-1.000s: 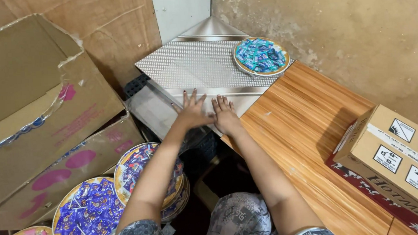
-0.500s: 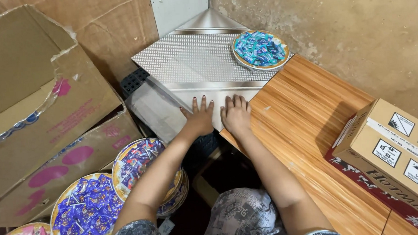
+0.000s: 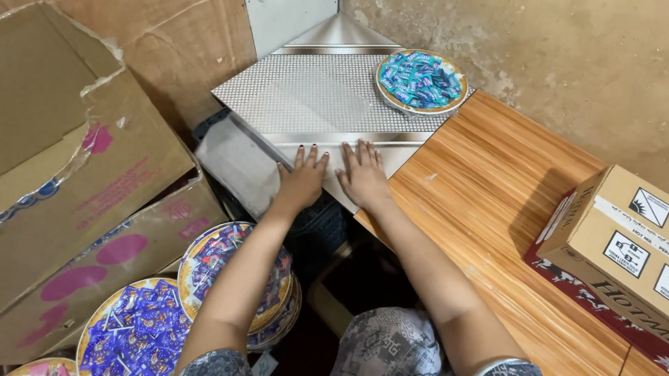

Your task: Wrapping plates containing small components in plastic film and packing them into a cardboard box.

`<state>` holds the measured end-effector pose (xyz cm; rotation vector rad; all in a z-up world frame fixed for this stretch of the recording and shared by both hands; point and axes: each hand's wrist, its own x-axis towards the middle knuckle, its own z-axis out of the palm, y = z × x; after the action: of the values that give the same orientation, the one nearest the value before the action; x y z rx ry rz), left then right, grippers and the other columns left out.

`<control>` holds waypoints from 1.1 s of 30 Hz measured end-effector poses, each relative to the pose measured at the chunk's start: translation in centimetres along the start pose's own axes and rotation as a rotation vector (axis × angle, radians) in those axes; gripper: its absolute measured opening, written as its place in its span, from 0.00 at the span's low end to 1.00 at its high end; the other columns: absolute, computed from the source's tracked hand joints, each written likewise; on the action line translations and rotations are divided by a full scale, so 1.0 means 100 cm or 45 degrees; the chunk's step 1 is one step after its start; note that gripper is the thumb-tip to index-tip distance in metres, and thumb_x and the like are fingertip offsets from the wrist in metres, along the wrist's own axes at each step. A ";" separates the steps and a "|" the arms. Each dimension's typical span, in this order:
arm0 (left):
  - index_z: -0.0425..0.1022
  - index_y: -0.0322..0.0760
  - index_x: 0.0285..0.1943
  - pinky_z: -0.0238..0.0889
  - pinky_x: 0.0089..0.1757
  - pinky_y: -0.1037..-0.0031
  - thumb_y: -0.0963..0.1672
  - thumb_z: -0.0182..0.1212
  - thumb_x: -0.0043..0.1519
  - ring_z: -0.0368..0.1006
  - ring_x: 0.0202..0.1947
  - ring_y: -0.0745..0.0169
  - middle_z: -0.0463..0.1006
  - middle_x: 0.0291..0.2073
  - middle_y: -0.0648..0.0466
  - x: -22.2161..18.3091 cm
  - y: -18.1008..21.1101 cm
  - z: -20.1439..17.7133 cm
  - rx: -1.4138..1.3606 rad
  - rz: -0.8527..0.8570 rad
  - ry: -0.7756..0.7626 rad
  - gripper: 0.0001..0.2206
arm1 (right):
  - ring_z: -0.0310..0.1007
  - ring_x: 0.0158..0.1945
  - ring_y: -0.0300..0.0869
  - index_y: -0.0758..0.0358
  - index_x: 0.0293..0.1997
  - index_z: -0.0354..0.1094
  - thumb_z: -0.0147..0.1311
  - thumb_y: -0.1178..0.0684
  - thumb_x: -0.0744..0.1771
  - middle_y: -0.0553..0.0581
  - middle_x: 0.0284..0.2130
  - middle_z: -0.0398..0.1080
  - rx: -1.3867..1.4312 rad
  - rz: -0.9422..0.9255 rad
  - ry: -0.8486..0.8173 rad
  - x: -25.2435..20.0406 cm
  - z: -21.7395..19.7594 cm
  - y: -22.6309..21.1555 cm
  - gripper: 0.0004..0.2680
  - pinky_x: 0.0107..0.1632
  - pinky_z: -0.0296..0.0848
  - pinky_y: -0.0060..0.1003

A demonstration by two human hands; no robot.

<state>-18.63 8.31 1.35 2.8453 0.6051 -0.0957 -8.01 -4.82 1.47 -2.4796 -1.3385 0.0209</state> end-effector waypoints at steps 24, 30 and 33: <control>0.64 0.49 0.75 0.34 0.58 0.18 0.57 0.72 0.45 0.28 0.77 0.28 0.48 0.78 0.40 0.047 -0.022 -0.023 -0.309 -0.169 0.129 0.44 | 0.57 0.73 0.57 0.63 0.72 0.58 0.40 0.42 0.72 0.66 0.69 0.59 0.018 0.048 0.238 0.005 -0.017 0.052 0.21 0.70 0.58 0.54; 0.71 0.42 0.66 0.47 0.59 0.26 0.46 0.59 0.61 0.53 0.72 0.35 0.64 0.67 0.43 0.046 0.054 -0.019 -0.421 0.207 0.385 0.22 | 0.64 0.68 0.54 0.57 0.71 0.60 0.42 0.40 0.72 0.60 0.67 0.62 0.030 0.047 0.231 -0.059 -0.079 0.084 0.20 0.65 0.67 0.49; 0.75 0.45 0.60 0.61 0.56 0.38 0.45 0.59 0.60 0.65 0.62 0.40 0.71 0.55 0.49 0.032 0.117 -0.027 -0.480 0.511 0.485 0.17 | 0.66 0.66 0.60 0.62 0.70 0.60 0.45 0.47 0.71 0.66 0.66 0.62 0.074 0.000 0.279 -0.080 -0.103 0.120 0.19 0.65 0.68 0.52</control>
<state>-10.91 -0.16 6.04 2.5584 0.0857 0.5743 -1.07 -20.25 6.73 -2.3555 -1.2282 -0.2027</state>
